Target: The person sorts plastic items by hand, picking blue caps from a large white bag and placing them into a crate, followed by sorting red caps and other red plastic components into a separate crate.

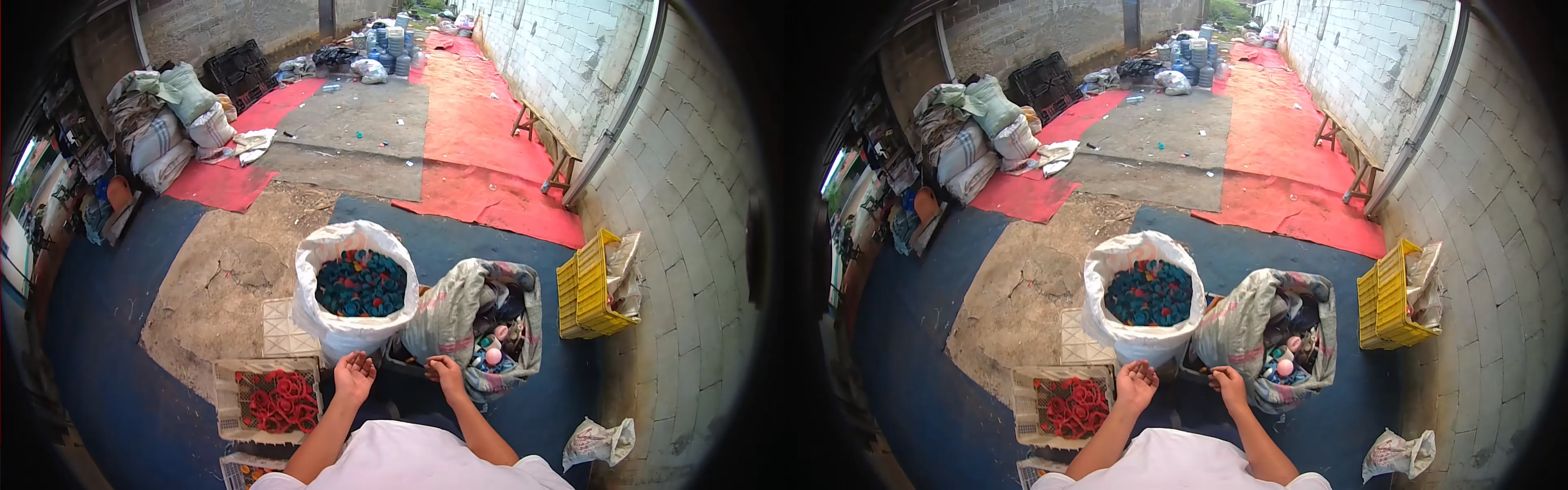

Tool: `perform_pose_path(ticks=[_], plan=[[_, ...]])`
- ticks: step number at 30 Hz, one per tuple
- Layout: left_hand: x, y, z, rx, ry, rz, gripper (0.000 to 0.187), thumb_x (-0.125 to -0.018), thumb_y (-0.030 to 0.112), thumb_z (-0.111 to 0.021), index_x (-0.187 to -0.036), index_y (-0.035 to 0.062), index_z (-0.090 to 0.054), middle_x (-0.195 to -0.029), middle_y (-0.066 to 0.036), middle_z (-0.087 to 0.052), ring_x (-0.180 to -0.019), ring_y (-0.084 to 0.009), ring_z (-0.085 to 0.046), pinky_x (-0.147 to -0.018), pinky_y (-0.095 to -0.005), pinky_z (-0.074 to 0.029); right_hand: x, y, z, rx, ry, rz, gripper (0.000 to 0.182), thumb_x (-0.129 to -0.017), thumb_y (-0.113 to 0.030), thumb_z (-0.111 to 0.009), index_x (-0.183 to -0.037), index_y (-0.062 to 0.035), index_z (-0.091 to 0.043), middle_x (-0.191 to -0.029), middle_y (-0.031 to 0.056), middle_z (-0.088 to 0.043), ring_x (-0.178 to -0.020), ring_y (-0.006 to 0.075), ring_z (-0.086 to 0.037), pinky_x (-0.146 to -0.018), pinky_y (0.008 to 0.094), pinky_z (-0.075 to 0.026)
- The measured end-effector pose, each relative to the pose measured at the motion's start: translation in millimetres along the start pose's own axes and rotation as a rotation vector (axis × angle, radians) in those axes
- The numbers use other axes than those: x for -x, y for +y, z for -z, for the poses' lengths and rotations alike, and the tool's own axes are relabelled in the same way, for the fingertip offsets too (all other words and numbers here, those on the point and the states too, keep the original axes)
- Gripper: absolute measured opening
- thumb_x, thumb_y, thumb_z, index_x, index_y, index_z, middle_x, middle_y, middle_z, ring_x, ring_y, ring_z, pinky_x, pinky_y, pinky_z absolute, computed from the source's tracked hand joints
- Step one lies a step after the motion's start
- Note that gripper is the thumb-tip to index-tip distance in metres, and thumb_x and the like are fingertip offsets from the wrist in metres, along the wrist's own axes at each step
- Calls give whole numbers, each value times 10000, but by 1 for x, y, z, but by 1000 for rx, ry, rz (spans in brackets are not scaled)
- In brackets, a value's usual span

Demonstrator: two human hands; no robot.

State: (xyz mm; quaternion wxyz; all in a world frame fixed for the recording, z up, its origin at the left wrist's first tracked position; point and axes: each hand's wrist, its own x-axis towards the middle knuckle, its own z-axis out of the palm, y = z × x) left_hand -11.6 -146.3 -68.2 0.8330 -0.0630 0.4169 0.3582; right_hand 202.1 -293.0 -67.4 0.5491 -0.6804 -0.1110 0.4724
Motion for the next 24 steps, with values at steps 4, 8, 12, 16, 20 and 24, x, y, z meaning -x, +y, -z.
perform_pose_path(ticks=[4, 8, 12, 16, 20, 24], plan=[[-35, 28, -33, -17, 64, -92, 182, -932, 279, -635, -1046, 147, -581, -996, 17, -621, -871, -189, -618, -758, -363, -510, -45, -24, -19, 125, 24, 317, 159, -969, -66, -615, -1107, -28, -683, -965, 49, -709, -877, 129, -677, -819, 277, -547], [-46, 35, -58, -159, 165, -293, 340, -907, 210, -672, -1200, 145, -512, -1052, 5, -584, -890, -162, -606, -728, -327, -490, -62, -72, -67, 126, 96, 613, 206, -921, -47, -639, -1119, -13, -687, -974, 78, -726, -896, 148, -695, -835, 293, -532], [-60, 23, -62, -276, 280, -530, 502, -868, 113, -677, -1315, 123, -451, -1122, -7, -577, -914, -135, -592, -716, -300, -469, -91, -112, -104, 399, -30, 895, 304, -869, 5, -638, -1171, -26, -656, -1065, 141, -670, -948, 262, -673, -855, 350, -532], [-40, 13, -84, -331, 354, -773, 529, -849, 88, -647, -1338, 101, -446, -1179, -22, -543, -1012, -121, -546, -793, -259, -435, -128, -122, -119, 444, -247, 681, 470, -902, -92, -655, -1350, -21, -532, -1187, 211, -633, -1087, 327, -659, -929, 404, -531], [-33, 32, -98, -263, 160, -904, 404, -900, 30, -586, -1289, 54, -477, -1189, -62, -562, -995, -147, -594, -829, -282, -472, -171, -114, -125, 793, -289, 694, 564, -880, -219, -677, -1378, -7, -519, -1286, 248, -606, -1182, 416, -602, -1006, 461, -495], [-36, 49, -115, -355, -8, -867, 312, -939, -5, -540, -1250, 18, -514, -1202, -107, -568, -1096, -202, -630, -941, -328, -503, -200, -102, -127, 1085, -342, 518, 591, -848, -307, -685, -1344, -5, -576, -1323, 252, -583, -1210, 412, -580, -1020, 479, -484]])
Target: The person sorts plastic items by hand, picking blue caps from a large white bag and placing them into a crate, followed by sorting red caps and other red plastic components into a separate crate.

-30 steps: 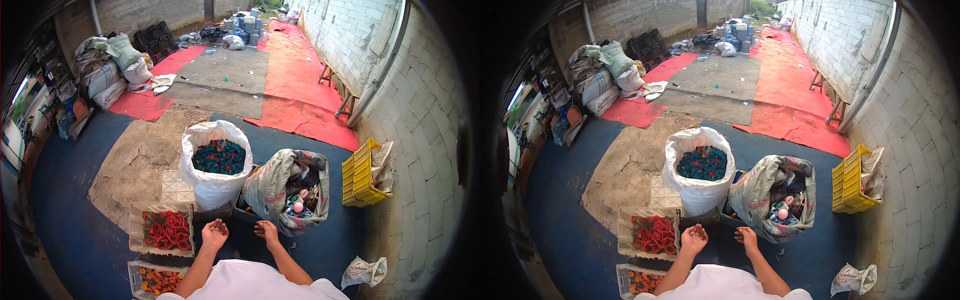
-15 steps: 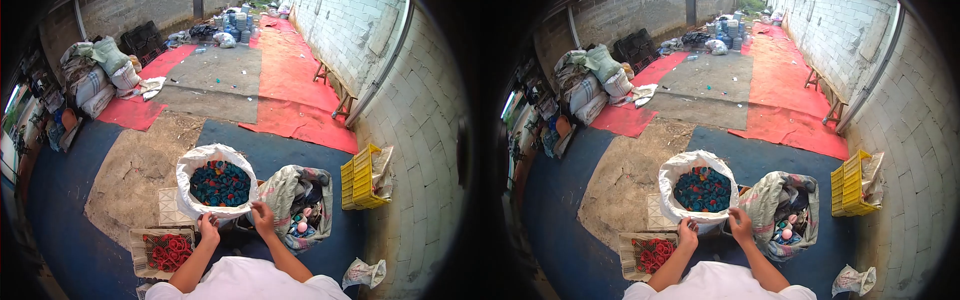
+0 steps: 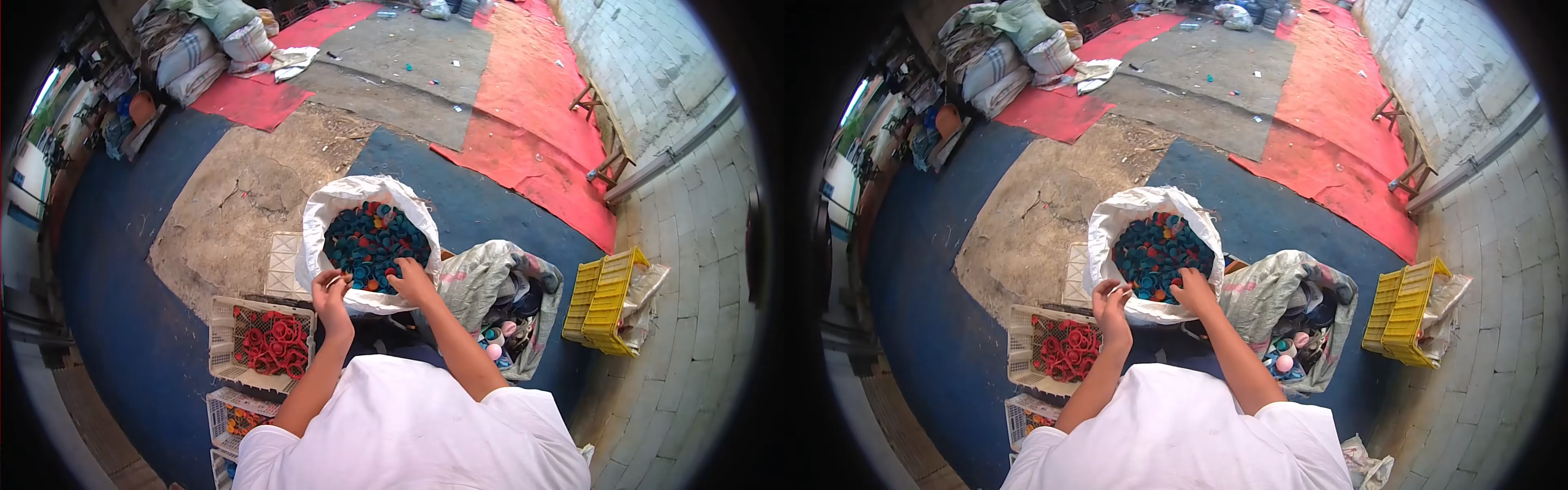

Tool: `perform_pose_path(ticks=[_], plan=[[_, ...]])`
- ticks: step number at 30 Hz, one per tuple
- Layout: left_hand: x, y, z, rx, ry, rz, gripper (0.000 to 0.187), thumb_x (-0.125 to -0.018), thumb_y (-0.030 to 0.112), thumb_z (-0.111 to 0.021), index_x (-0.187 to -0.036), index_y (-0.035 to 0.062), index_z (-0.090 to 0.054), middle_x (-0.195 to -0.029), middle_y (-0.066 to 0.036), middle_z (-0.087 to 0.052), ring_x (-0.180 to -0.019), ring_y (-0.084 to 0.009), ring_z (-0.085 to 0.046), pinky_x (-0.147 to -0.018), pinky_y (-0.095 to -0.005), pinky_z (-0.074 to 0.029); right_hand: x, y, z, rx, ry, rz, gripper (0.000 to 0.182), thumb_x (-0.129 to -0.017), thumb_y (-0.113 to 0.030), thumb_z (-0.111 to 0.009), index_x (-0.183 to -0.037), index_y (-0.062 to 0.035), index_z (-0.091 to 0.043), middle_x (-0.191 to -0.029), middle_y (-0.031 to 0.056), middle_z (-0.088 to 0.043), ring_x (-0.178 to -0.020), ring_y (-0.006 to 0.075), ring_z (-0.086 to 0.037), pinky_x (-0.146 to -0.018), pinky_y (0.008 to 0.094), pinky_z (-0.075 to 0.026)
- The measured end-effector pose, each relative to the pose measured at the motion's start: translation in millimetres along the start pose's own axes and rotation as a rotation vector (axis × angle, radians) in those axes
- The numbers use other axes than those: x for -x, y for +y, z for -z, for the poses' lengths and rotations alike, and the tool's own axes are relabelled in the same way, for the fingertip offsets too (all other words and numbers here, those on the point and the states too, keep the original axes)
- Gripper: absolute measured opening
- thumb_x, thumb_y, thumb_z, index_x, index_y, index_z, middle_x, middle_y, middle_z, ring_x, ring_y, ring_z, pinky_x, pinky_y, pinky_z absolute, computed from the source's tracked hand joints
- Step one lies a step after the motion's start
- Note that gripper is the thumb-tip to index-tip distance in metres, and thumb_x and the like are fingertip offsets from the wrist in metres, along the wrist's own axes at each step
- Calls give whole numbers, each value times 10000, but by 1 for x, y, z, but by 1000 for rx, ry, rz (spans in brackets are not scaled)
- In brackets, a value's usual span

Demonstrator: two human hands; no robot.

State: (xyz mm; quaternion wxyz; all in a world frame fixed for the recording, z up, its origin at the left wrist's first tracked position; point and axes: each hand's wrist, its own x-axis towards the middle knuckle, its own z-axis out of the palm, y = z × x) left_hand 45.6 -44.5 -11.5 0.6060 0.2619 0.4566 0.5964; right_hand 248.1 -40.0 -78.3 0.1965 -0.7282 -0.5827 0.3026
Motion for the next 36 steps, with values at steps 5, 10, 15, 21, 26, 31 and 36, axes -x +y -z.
perform_pose_path(ticks=[5, 10, 15, 21, 26, 31, 36], plan=[[1, 1, -9, 49, -90, 79, 278, -970, 0, -512, -1248, -1, -521, -1292, -144, -580, -1195, -240, -611, -1051, -368, -487, -38, 7, -16, -8, -92, -14, 526, -832, -320, -695, -1251, -6, -650, -1268, 243, -617, -1204, 411, -582, -1025, 468, -484], [3, 9, 1, 35, -179, 122, 249, -977, 20, -502, -1221, -10, -540, -1254, -164, -622, -1193, -259, -623, -1052, -393, -496, -98, 6, -32, -26, -75, 87, 381, -817, -252, -657, -1093, 6, -709, -1178, 262, -649, -1107, 424, -626, -955, 469, -511], [-1, 20, 11, 73, -243, 237, 255, -988, 45, -501, -1232, -9, -553, -1260, -184, -630, -1177, -276, -636, -1053, -418, -497, -166, 21, -56, 95, 201, 393, 186, -797, -92, -642, -938, 10, -709, -970, 243, -677, -998, 444, -627, -877, 510, -514], [11, 19, 27, -81, -318, 166, 202, -1020, 39, -512, -1183, -21, -615, -1181, -113, -678, -1123, -178, -641, -1042, -338, -475, -246, 39, -78, 333, 126, 202, 252, -823, -140, -632, -1042, -32, -696, -1128, 189, -668, -1121, 374, -610, -935, 494, -518], [11, 20, 39, -71, -325, 207, 193, -1032, 49, -513, -1179, -18, -618, -1181, -109, -672, -1102, -174, -639, -1032, -332, -480, -258, 34, -85, 525, 94, 36, 455, -823, -178, -685, -1261, -72, -625, -1280, 120, -627, -1242, 326, -562, -953, 472, -552], [7, 22, 44, -78, -314, 211, 207, -1022, 43, -510, -1194, -20, -606, -1168, -130, -671, -1097, -203, -649, -1033, -369, -494, -259, 26, -79, 625, -48, -37, 630, -778, -254, -802, -1336, -84, -563, -1330, 146, -603, -1240, 365, -562, -896, 482, -592], [3, 24, 47, -80, -307, 213, 203, -1022, 43, -510, -1187, -21, -609, -1168, -127, -668, -1091, -195, -648, -1024, -362, -500, -264, 42, -93, 668, 119, -22, 536, -780, -274, -807, -1257, -113, -624, -1234, 129, -643, -1158, 346, -606, -839, 492, -598]])
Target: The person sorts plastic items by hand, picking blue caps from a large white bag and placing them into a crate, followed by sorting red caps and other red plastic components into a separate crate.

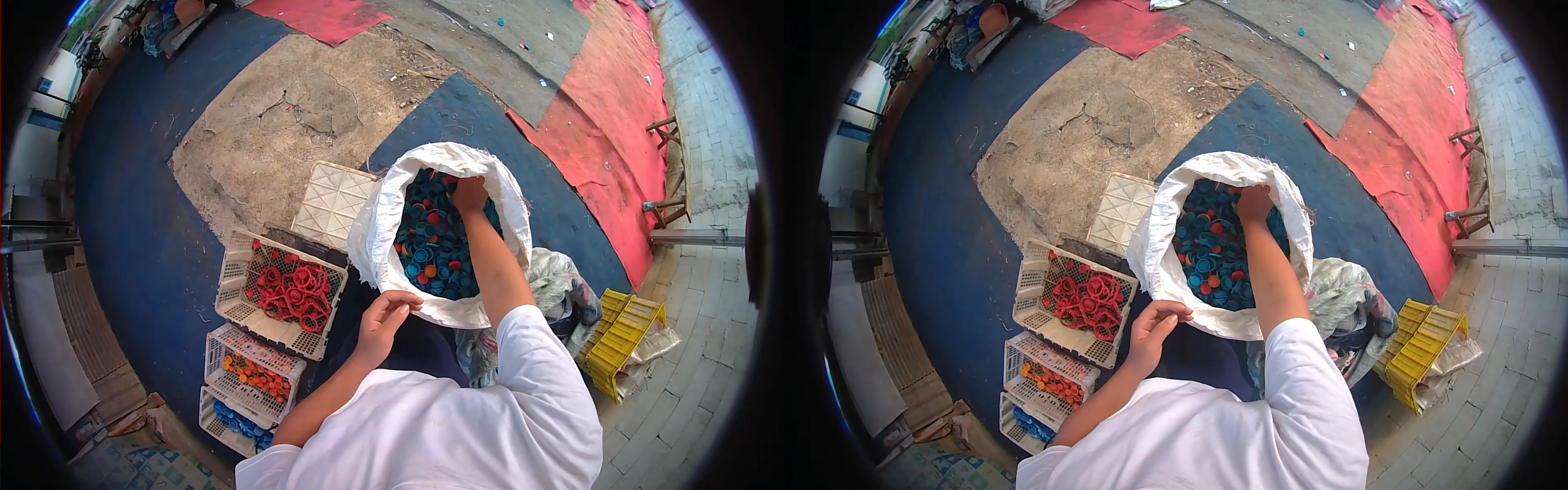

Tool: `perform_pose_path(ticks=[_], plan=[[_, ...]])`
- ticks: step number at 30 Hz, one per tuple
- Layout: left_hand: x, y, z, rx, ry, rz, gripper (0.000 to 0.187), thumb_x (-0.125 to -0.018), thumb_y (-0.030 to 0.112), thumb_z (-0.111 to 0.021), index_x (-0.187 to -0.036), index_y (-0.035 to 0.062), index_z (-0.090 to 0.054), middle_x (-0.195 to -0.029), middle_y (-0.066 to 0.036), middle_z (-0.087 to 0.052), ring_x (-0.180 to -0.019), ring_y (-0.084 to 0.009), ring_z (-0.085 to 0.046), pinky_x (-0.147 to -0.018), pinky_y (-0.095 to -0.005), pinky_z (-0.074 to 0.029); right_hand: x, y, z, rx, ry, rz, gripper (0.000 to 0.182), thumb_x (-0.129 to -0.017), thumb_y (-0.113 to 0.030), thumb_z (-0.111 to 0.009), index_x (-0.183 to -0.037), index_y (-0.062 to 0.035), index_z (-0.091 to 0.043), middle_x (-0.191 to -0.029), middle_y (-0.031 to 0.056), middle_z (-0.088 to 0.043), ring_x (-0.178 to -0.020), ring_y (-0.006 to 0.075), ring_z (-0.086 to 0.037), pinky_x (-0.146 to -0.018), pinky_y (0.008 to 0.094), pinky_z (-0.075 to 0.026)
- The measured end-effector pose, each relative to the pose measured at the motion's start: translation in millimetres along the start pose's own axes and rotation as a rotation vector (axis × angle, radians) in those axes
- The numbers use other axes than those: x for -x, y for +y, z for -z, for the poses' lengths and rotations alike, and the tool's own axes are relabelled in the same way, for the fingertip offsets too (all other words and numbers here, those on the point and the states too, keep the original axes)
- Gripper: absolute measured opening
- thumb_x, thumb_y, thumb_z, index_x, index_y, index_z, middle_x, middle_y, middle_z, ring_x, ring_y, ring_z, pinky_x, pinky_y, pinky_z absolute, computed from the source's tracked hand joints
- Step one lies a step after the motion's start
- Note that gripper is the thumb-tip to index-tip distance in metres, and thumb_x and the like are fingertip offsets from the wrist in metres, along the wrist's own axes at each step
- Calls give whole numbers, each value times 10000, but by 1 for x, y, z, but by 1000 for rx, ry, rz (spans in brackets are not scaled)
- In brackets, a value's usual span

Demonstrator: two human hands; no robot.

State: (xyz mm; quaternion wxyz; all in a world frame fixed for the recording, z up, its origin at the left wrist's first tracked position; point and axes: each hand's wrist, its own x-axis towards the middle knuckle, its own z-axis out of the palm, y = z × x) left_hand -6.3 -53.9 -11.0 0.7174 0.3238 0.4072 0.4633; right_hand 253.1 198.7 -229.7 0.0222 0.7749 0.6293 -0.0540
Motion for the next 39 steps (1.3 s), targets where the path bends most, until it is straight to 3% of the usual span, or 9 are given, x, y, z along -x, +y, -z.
perform_pose_path(ticks=[5, 11, 18, 21, 23, 26, 28, 33, 39], plan=[[1, -1, 9, -17, 5, -9, 190, -1032, 52, -525, -1179, -11, -626, -1163, -95, -668, -1089, -156, -629, -1011, -319, -485, 18, 2, 22, 22, 132, 56, 208, -843, -174, -671, -1028, -88, -713, -1050, 107, -678, -1094, 335, -621, -772, 471, -591], [-4, 10, 12, 18, -47, 35, 220, -1013, 56, -516, -1201, -14, -605, -1171, -115, -663, -1084, -192, -648, -1022, -359, -488, 49, -15, 59, -125, 258, -84, 228, -877, -192, -632, -1066, -72, -676, -1174, 105, -624, -1154, 356, -579, -779, 526, -566], [-11, 17, 14, 73, -76, 53, 223, -1010, 57, -522, -1207, -7, -606, -1194, -104, -660, -1104, -170, -626, -1044, -346, -466, 77, -41, 90, -232, 393, -91, 285, -826, -188, -693, -1100, -109, -697, -1203, 63, -609, -1243, 313, -502, -903, 578, -434], [-13, 12, 18, 58, -77, 55, 285, -975, 69, -525, -1236, -32, -576, -1246, -143, -633, -1206, -225, -599, -1089, -384, -434, 86, -56, 102, -237, 476, 4, 301, -815, -171, -702, -1108, -102, -698, -1200, 68, -622, -1238, 301, -508, -938, 577, -388], [-15, 16, 16, 85, -147, 63, 358, -954, 106, -559, -1291, -12, -560, -1359, -157, -569, -1327, -247, -511, -1159, -405, -352, 85, -61, 102, -308, 512, 98, 283, -820, -148, -694, -1098, -97, -694, -1171, 87, -640, -1199, 298, -545, -949, 575, -370], [-22, 32, 13, -87, -291, 40, 475, -923, 171, -604, -1371, 29, -535, -1507, -159, -450, -1470, -265, -352, -1232, -424, -209, 69, -61, 71, -576, 339, 240, 225, -844, -131, -676, -1067, -95, -677, -1097, 99, -670, -1092, 302, -618, -961, 569, -346], [-29, 34, 16, -222, -398, 13, 558, -908, 228, -631, -1432, 78, -515, -1593, -138, -358, -1536, -267, -236, -1257, -429, -100, 66, -65, 58, -559, 267, 330, 210, -864, -125, -661, -1072, -98, -655, -1045, 99, -679, -1020, 317, -646, -951, 567, -350], [-33, 36, 13, -171, -375, 47, 535, -915, 202, -610, -1421, 55, -519, -1564, -152, -395, -1507, -267, -304, -1246, -429, -168, 39, -84, 20, -225, -104, 232, 319, -900, -178, -657, -1214, -131, -624, -1084, 64, -715, -1068, 285, -652, -934, 655, -335], [-31, 34, 14, -163, -343, 51, 522, -922, 186, -583, -1414, 28, -516, -1517, -157, -453, -1449, -256, -392, -1199, -412, -276, 8, -98, -14, -195, -165, 86, 332, -846, -376, -650, -1089, -167, -735, -1030, 46, -704, -1118, 275, -642, -912, 689, -340]])
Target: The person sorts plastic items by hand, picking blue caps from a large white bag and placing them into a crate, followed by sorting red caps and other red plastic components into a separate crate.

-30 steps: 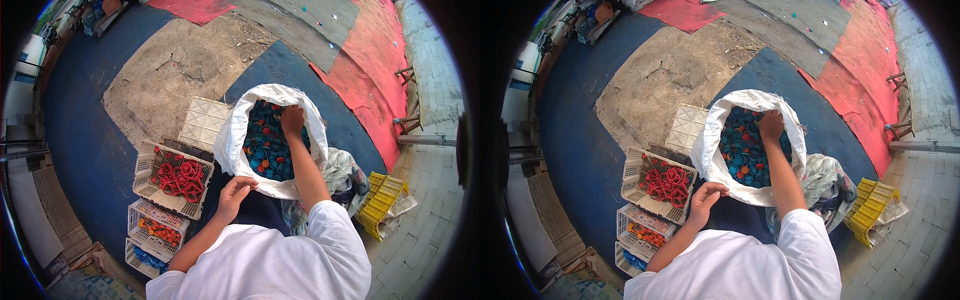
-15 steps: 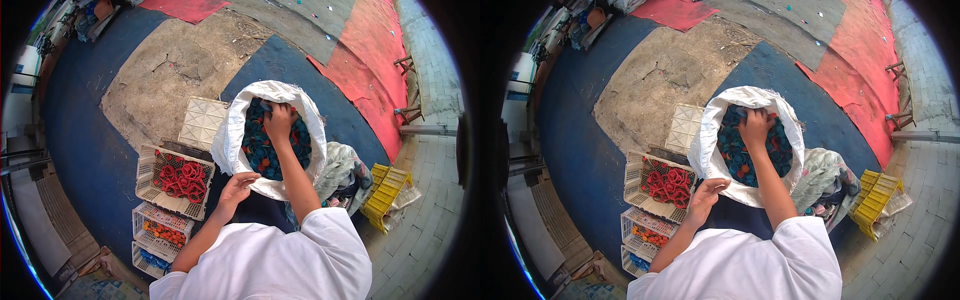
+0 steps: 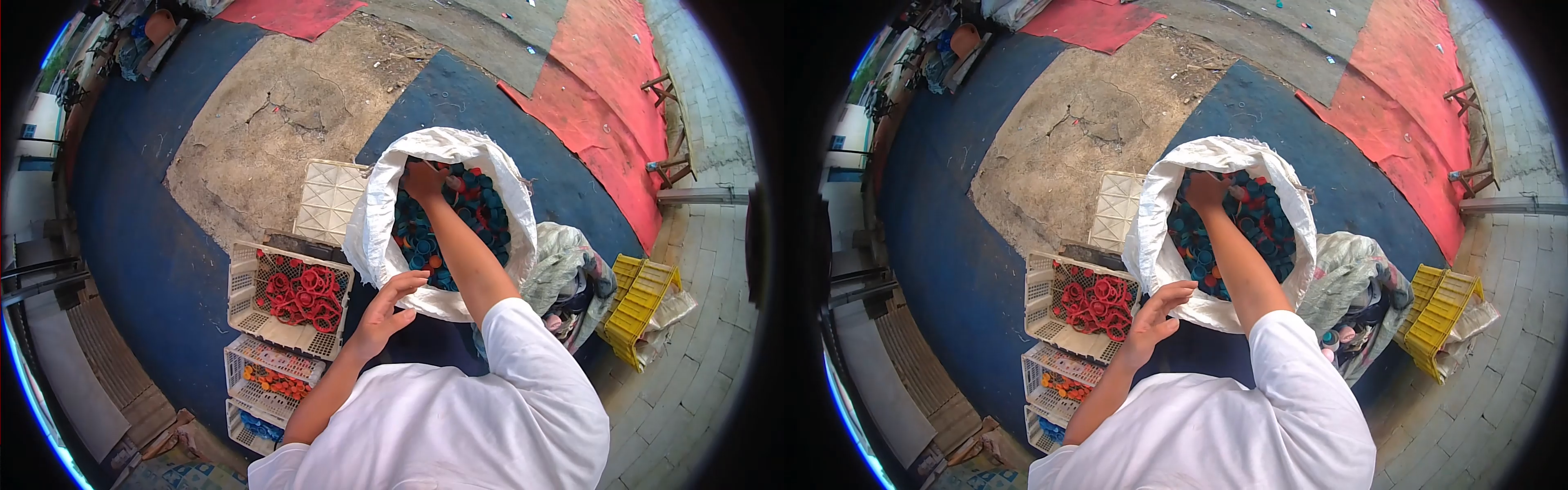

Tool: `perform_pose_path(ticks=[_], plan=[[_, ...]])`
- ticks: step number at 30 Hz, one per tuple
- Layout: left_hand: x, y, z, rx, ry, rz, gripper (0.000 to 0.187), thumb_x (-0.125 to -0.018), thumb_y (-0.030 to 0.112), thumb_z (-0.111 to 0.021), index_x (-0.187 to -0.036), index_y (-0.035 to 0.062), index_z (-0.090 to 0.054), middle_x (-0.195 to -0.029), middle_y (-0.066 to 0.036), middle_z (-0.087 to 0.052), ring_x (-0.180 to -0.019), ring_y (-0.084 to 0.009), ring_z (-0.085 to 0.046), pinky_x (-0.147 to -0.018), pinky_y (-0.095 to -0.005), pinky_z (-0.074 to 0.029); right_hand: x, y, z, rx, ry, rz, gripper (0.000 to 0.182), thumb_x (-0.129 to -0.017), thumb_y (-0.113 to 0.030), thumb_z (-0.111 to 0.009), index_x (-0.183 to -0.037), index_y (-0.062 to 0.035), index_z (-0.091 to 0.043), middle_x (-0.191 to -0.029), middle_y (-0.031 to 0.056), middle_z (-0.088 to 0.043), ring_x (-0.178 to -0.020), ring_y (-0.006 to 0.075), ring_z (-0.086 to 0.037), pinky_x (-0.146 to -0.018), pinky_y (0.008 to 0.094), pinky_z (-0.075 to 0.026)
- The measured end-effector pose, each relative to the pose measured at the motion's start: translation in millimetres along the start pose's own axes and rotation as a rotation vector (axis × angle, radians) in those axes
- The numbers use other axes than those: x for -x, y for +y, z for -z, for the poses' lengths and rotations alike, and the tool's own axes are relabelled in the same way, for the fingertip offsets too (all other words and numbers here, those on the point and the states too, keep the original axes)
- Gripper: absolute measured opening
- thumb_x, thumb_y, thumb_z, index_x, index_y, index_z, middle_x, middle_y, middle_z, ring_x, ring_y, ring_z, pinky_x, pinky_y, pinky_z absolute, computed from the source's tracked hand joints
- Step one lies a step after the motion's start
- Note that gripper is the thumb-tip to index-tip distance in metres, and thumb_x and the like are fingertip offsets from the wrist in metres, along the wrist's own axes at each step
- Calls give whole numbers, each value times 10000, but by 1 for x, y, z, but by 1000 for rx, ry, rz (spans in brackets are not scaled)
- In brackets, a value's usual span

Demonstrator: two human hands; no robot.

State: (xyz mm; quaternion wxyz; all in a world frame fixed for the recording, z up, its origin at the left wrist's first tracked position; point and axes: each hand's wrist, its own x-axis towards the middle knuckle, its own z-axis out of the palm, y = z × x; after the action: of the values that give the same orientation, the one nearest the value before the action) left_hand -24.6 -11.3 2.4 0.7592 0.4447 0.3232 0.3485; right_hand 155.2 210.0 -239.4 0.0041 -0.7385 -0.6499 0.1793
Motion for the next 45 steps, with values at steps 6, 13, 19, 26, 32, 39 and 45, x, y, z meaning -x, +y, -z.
perform_pose_path(ticks=[6, 13, 19, 26, 32, 39, 45], plan=[[1, 1, -1, 30, 40, 30, 499, -934, 194, -571, -1397, 13, -524, -1490, -153, -489, -1402, -238, -445, -1157, -395, -331, 7, -8, -3, -7, 205, -50, 289, -785, -378, -668, -981, -193, -769, -1007, 43, -698, -1029, 283, -637, -871, 620, -352], [6, -7, 1, 69, 68, 19, 459, -960, 192, -550, -1379, 6, -527, -1459, -164, -517, -1345, -235, -511, -1121, -393, -386, 22, -9, -4, -136, 274, -41, 306, -839, -417, -651, -977, -169, -766, -1013, 84, -690, -1102, 279, -618, -920, 644, -315], [7, -9, 0, 249, 141, 37, 394, -990, 137, -490, -1350, -21, -514, -1429, -167, -532, -1342, -252, -516, -1140, -414, -387, 72, 10, 35, -604, 282, 115, 309, -900, -270, -724, -1072, -13, -716, -1024, 177, -719, -940, 310, -703, -835, 459, -501], [-10, -12, -11, 485, 242, -10, 409, -1020, 152, -485, -1402, 14, -437, -1476, -146, -465, -1419, -238, -409, -1207, -421, -306, 192, 36, 123, -1264, 111, -85, 178, -971, -165, -677, -1044, -3, -655, -888, 49, -711, -772, 118, -688, -649, 272, -500], [-38, -33, -18, 644, 204, 124, 468, -1054, 244, -487, -1468, 63, -364, -1510, -159, -404, -1383, -300, -441, -1185, -446, -345, 265, 53, 155, -1420, 214, -152, 115, -1004, -62, -614, -1107, -9, -619, -964, 60, -716, -845, 123, -702, -712, 263, -535], [-69, -38, -35, 705, 68, 249, 530, -1043, 448, -496, -1444, 110, -422, -1438, -109, -519, -1230, -239, -574, -984, -384, -490, 312, 27, 206, -731, 291, 180, 251, -873, 53, -669, -1116, -12, -657, -1020, 153, -684, -895, 345, -692, -776, 352, -558], [-79, -43, -36, 846, 60, 309, 395, -1050, 413, -525, -1303, 115, -580, -1259, -79, -650, -1083, -183, -648, -887, -359, -548, 321, 11, 215, -614, 350, 330, 453, -844, 78, -675, -1277, -52, -656, -1138, 142, -673, -989, 345, -687, -806, 401, -574]])
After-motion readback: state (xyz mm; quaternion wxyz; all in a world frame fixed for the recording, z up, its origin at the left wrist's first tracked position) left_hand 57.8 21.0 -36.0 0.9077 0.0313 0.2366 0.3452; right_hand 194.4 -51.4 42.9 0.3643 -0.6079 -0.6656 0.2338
